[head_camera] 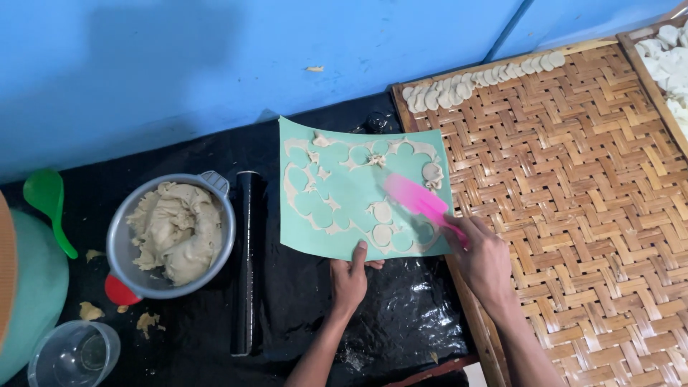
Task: Removing cut dough circles from a template and rolling out remaining dough.
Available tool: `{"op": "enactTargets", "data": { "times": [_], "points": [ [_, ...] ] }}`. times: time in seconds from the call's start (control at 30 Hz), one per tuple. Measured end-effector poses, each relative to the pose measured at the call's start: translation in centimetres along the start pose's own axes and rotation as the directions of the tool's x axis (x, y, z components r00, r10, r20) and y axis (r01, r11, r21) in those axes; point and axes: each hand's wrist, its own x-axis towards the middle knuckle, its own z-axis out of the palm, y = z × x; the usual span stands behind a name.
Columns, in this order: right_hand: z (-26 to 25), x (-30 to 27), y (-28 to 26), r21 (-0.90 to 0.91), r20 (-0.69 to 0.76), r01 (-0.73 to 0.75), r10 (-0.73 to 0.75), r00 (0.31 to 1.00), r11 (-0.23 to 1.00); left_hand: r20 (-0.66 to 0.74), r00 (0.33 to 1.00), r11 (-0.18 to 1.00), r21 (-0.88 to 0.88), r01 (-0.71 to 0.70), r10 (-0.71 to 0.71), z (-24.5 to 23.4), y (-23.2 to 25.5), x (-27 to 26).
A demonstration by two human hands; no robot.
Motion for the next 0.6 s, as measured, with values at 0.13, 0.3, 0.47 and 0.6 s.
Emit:
{"op": "enactTargets", "data": {
  "times": [0.13, 0.3, 0.47, 0.6],
  "points": [
    [-0.2, -0.5, -0.6, 0.096, -0.013, 0.146, -0.146, 0.989, 0.985, 0.013, 1.000, 0.999, 0.042, -0.019, 0.018, -0.1, 0.2, 0.1],
    [-0.2, 0.0, -1.0, 0.040, 0.053, 0.217, -0.219, 0.974, 0.975, -0.007, 1.000, 0.999, 0.036, 0.023, -0.023, 0.0, 0.3, 0.1],
    [-0.3, 0.7, -0.9, -0.046, 0.076, 0.164, -0.160, 0.984, 0.985, 0.007, 1.000, 0.997, 0.070, 0.016, -0.017, -0.1, 0.0, 0.0],
    [-0.5, 0.9, 0.1, -0.115, 0.033, 0.165, -0.162, 0.986, 0.980, 0.013, 1.000, 0.998, 0.061, 0.018, -0.018, -0.2, -0.5, 0.1]
  ]
}}
